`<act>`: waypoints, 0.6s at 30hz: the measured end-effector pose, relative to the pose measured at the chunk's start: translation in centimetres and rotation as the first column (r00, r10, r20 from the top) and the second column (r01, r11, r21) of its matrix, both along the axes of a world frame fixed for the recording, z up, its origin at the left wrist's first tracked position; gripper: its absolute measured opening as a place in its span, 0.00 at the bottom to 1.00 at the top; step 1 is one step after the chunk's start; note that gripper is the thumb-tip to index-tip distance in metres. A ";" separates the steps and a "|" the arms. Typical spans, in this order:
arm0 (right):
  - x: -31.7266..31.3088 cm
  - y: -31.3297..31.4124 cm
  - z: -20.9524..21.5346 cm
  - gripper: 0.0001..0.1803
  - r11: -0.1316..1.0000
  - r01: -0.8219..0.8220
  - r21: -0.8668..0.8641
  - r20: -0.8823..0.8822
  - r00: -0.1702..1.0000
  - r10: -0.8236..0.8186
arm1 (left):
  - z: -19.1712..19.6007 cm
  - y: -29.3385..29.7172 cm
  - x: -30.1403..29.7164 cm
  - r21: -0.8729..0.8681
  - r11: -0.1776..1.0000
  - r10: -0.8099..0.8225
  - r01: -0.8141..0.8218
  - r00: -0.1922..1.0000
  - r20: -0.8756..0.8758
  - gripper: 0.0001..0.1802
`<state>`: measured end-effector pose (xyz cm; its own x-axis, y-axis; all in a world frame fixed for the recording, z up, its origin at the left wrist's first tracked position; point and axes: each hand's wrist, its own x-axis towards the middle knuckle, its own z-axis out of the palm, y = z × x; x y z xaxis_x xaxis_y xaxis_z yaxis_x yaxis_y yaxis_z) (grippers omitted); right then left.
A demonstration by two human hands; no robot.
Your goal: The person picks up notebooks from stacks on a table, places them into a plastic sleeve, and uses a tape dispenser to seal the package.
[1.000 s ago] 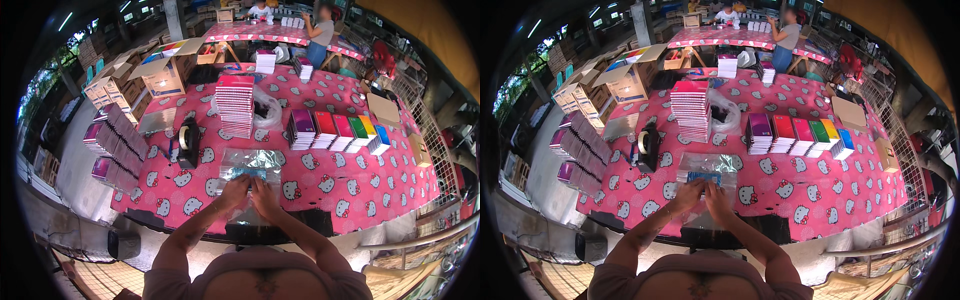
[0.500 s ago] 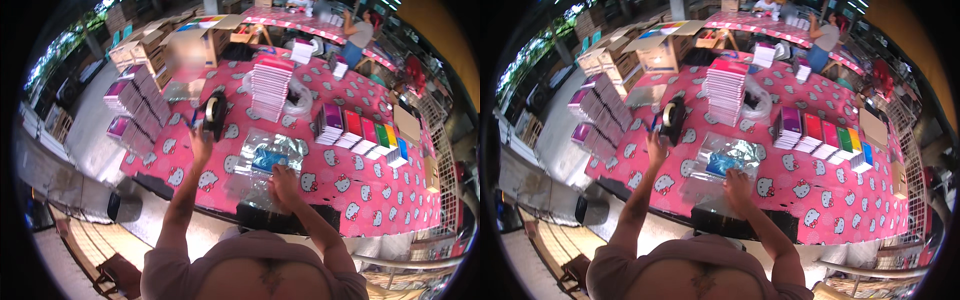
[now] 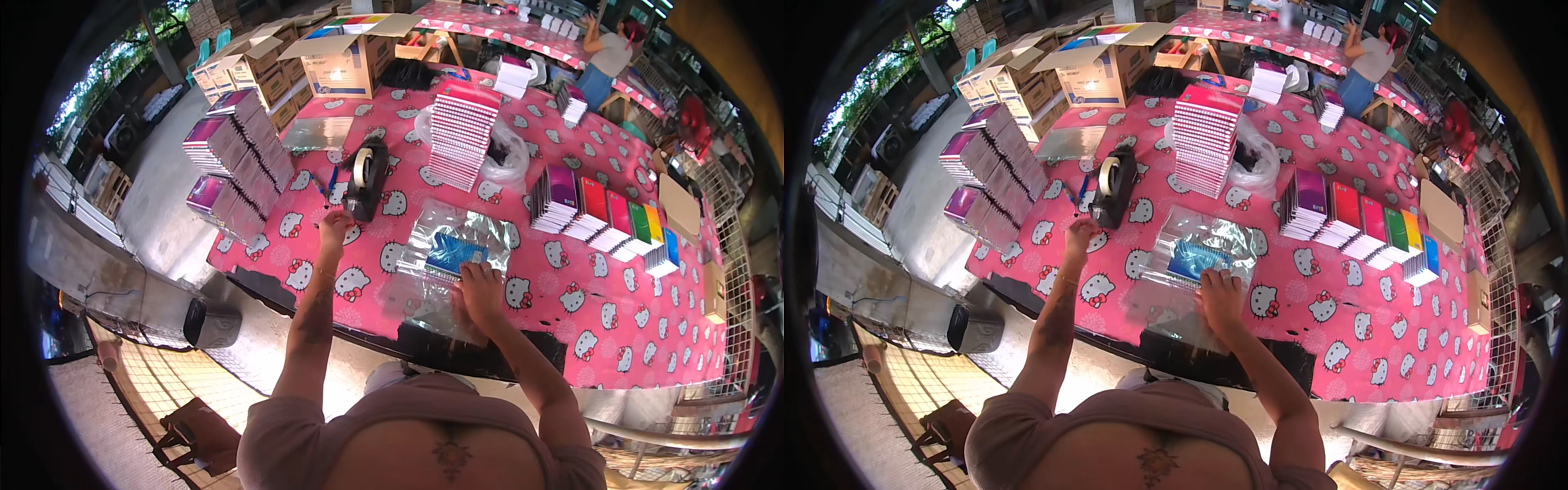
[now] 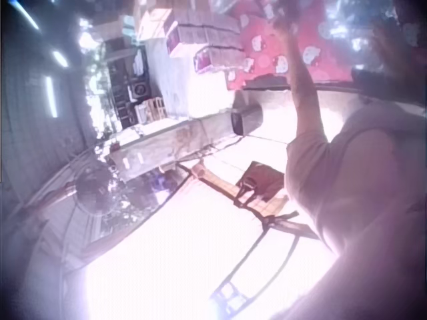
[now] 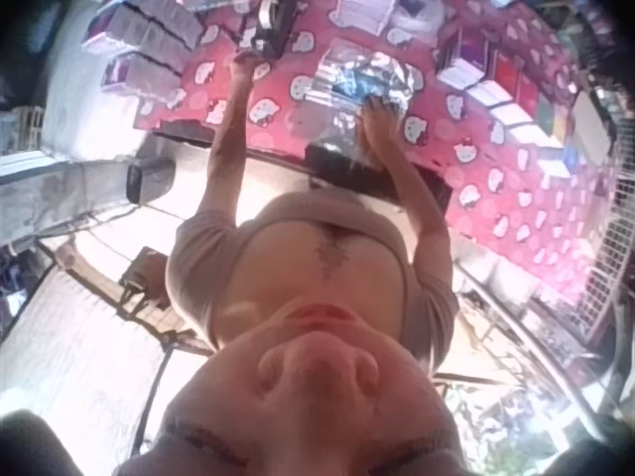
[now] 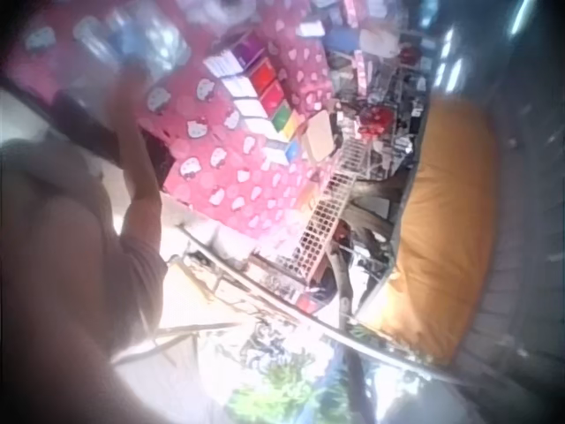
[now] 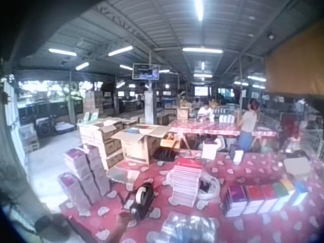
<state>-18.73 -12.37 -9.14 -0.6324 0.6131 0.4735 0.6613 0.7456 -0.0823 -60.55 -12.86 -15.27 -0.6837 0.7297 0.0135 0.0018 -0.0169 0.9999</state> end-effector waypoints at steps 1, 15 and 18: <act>0.2 0.3 -0.2 0.25 1.000 0.009 0.011 0.018 1.000 -0.009 | 0.7 0.7 -0.2 -0.206 0.945 0.092 -0.254 0.811 -0.577 0.10; 2.9 2.0 -2.1 0.26 1.000 -0.016 -0.007 0.016 1.000 0.016 | 8.5 2.6 27.5 -0.669 0.727 -0.621 0.157 0.566 -0.541 0.21; 3.2 2.0 -2.0 0.26 0.999 -0.005 -0.044 0.036 0.999 0.007 | 8.5 2.9 27.0 -0.803 0.595 -0.742 0.047 0.415 -0.526 0.28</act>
